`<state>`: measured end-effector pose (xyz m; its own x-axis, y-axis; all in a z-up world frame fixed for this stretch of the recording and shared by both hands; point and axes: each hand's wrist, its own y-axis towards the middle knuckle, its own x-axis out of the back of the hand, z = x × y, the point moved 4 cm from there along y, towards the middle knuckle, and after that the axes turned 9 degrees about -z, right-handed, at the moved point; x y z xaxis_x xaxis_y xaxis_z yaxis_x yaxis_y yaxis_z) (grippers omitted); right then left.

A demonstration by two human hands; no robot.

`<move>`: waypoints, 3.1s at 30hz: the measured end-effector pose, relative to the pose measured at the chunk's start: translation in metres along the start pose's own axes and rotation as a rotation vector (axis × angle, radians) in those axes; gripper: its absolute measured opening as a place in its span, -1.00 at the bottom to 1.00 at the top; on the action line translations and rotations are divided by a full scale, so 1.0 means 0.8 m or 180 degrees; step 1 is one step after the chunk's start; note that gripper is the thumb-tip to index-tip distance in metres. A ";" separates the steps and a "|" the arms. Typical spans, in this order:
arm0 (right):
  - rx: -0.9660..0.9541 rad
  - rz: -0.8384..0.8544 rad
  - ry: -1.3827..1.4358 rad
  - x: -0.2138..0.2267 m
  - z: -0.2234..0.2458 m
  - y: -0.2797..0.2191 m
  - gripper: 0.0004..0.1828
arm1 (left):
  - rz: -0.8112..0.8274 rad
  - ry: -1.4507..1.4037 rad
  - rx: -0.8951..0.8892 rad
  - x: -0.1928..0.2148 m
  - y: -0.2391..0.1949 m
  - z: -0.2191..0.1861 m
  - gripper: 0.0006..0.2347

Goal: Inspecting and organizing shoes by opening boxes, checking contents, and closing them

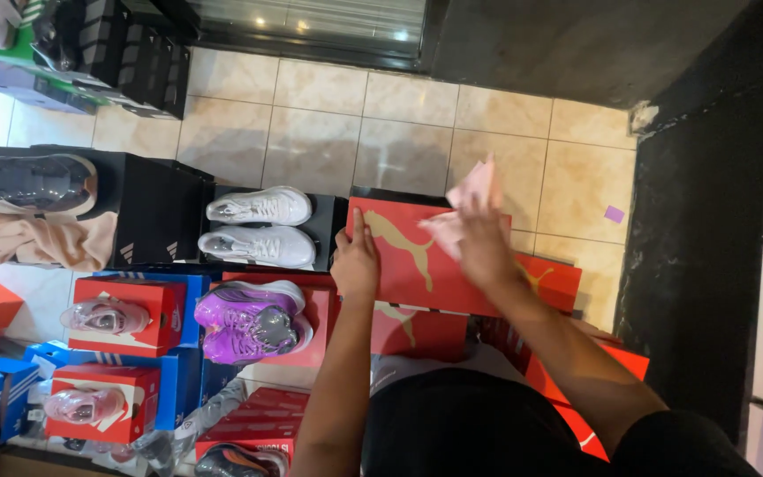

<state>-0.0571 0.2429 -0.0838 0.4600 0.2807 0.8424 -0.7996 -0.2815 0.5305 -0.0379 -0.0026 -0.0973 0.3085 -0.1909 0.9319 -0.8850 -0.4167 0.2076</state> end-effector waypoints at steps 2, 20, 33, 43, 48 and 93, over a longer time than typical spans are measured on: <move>0.0941 0.0620 -0.2630 -0.086 0.013 -0.074 -0.52 | 0.0073 -0.0128 0.0044 0.003 0.003 -0.009 -0.61; -0.4830 -0.0156 0.3198 -0.001 -0.118 -0.219 -0.63 | 0.1431 -0.1506 0.0369 0.047 0.013 0.068 -0.53; -0.4397 -0.1527 0.4125 0.063 -0.107 -0.017 -0.79 | 0.0337 -0.4261 -0.0691 0.045 0.185 -0.041 -0.32; -0.1460 -0.0466 0.0267 -0.171 -0.037 0.135 -0.02 | 0.0473 -0.3096 0.0323 0.035 0.210 -0.089 -0.46; -0.0053 -0.0095 0.0015 -0.165 0.094 0.166 -0.19 | 0.0715 -0.2888 0.0446 0.000 0.206 -0.065 -0.52; -0.4332 0.1886 0.6227 0.132 -0.166 -0.165 -0.62 | 0.0963 -0.4412 0.0212 0.049 0.101 0.029 -0.49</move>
<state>0.0459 0.4315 -0.0777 0.1123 0.7939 -0.5976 -0.7160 -0.3524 -0.6027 -0.0893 -0.0643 -0.0506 0.2342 -0.9657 -0.1124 -0.9717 -0.2363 0.0055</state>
